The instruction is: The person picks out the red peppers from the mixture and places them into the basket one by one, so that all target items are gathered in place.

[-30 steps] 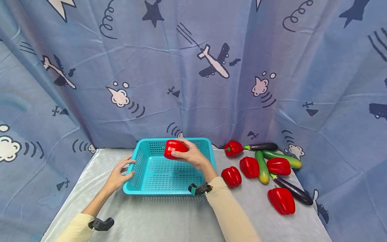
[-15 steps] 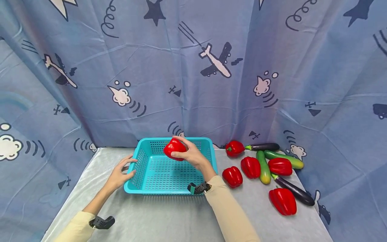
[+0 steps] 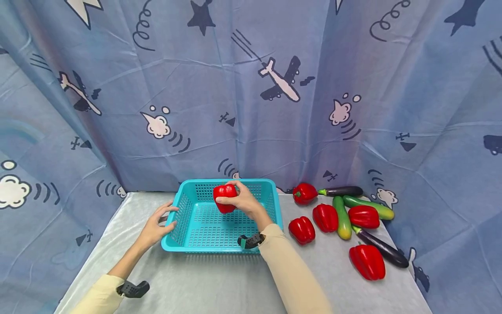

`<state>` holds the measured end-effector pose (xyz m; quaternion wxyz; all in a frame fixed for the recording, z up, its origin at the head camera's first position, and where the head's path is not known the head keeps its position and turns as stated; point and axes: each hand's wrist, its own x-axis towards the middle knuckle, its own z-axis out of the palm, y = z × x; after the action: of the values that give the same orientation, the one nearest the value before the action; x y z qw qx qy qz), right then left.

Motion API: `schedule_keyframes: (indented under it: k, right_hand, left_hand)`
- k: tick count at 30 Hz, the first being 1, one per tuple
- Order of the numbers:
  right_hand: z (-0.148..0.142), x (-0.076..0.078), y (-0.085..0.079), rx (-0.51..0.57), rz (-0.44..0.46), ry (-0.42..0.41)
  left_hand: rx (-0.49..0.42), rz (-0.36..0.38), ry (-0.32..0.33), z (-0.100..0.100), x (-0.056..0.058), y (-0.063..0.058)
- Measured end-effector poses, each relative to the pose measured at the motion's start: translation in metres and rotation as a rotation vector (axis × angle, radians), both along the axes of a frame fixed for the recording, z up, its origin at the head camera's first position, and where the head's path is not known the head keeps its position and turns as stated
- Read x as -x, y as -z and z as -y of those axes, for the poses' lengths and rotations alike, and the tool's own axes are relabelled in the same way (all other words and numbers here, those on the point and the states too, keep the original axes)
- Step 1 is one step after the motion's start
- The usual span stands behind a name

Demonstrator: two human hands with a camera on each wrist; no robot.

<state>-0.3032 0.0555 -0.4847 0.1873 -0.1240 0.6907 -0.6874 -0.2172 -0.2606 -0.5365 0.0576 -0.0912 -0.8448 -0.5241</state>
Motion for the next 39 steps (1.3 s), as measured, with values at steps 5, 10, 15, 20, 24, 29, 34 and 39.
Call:
schedule_keyframes:
  k: [5, 10, 15, 20, 24, 29, 34, 39]
  right_hand:
    - [0.010, 0.005, 0.004, -0.040, -0.018, -0.003]
    - [0.019, 0.009, 0.008, -0.063, -0.044, -0.002]
    - [0.025, 0.013, 0.015, -0.113, -0.054, 0.001]
    - [0.027, 0.016, 0.023, -0.173, -0.052, 0.041]
    - [0.027, 0.016, 0.028, -0.172, -0.052, 0.052]
    - [0.028, 0.018, 0.036, -0.181, -0.046, 0.060]
    - [0.031, 0.021, 0.041, -0.176, -0.009, 0.070]
    - [0.034, 0.020, 0.044, -0.165, -0.004, 0.065]
  left_hand:
    - [0.003, -0.004, -0.004, 0.000, 0.000, 0.000]
    - [0.012, -0.006, -0.010, 0.000, 0.001, 0.001]
    - [0.018, -0.006, -0.017, 0.001, 0.001, 0.003]
    - [0.012, -0.002, -0.011, 0.001, 0.002, 0.003]
    - [-0.003, -0.010, -0.011, 0.001, 0.001, 0.002]
    - [0.014, -0.015, -0.013, 0.001, -0.001, 0.000]
    - [0.022, -0.008, -0.020, 0.000, -0.001, -0.001]
    - [0.021, -0.003, -0.021, 0.000, 0.000, 0.000]
